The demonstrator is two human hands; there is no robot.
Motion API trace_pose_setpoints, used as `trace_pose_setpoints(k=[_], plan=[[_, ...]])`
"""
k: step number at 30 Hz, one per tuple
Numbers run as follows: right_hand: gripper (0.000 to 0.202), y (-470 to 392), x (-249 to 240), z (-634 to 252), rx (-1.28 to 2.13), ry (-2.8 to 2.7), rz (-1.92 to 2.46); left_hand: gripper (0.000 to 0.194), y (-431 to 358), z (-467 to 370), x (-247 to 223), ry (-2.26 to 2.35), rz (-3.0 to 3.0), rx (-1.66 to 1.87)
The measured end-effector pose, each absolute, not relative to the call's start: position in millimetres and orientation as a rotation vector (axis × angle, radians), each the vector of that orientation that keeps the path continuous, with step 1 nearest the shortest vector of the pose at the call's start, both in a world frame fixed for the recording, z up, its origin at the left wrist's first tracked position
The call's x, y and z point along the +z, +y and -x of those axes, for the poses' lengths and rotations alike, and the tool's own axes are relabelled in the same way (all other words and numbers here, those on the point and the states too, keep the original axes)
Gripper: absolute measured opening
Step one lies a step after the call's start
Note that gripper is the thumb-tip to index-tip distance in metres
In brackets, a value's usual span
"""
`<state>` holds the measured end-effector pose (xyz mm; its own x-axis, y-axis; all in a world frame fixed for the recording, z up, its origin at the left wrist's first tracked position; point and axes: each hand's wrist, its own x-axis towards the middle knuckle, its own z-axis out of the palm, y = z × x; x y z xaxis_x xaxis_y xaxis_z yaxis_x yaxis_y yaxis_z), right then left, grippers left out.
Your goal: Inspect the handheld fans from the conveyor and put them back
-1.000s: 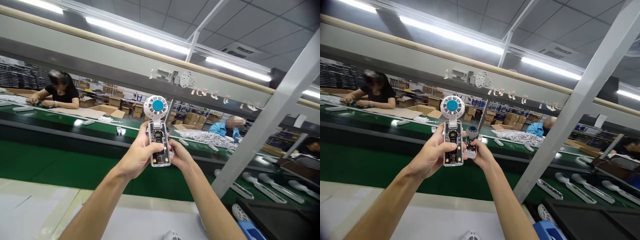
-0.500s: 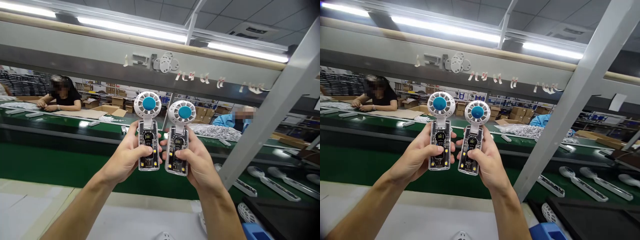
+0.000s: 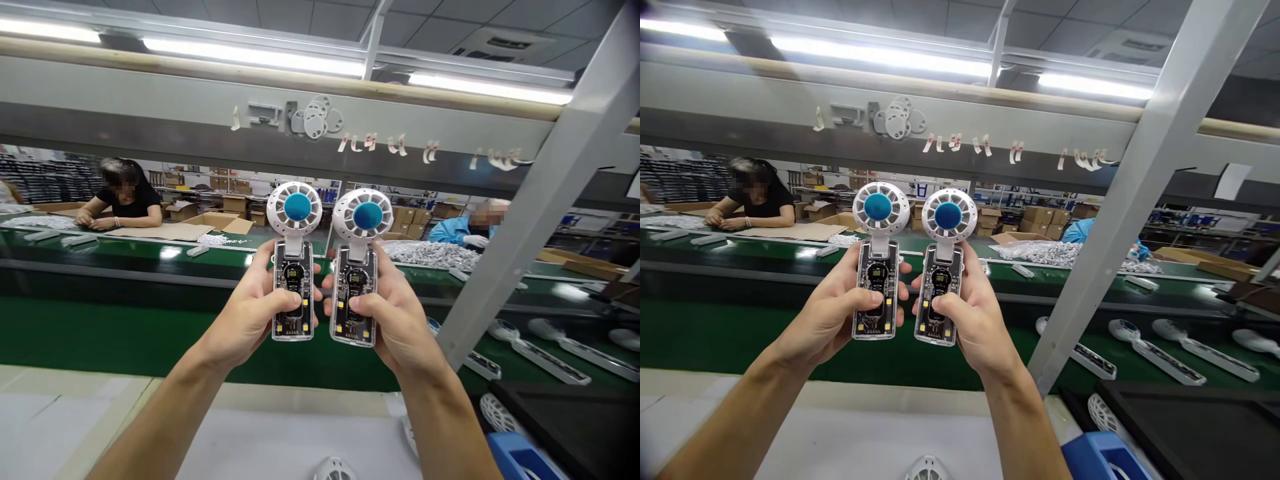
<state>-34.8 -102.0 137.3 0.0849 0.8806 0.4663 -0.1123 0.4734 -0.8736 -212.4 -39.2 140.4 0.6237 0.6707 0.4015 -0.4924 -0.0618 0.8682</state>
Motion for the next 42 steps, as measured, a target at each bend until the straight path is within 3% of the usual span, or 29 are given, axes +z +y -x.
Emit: trace_pose_setpoints(k=[11,16,22,42], plan=[[0.079,-104.4,137.7,36.7,0.876,-1.242,0.765,0.066,-44.7,213.9,143.3,0.185,-1.280,0.944],[0.089,-107.3,139.9,37.7,0.817,-1.217,0.826,0.063,-46.4,214.8,143.6,0.123,-1.258,0.953],[0.077,-107.7,140.5,40.9,0.844,-1.198,0.791,0.061,-47.4,209.5,142.2,0.145,-1.252,0.990],[0.081,-107.5,141.7,36.6,0.872,-1.223,0.812,0.058,-49.6,203.0,137.2,0.090,-1.129,0.923]])
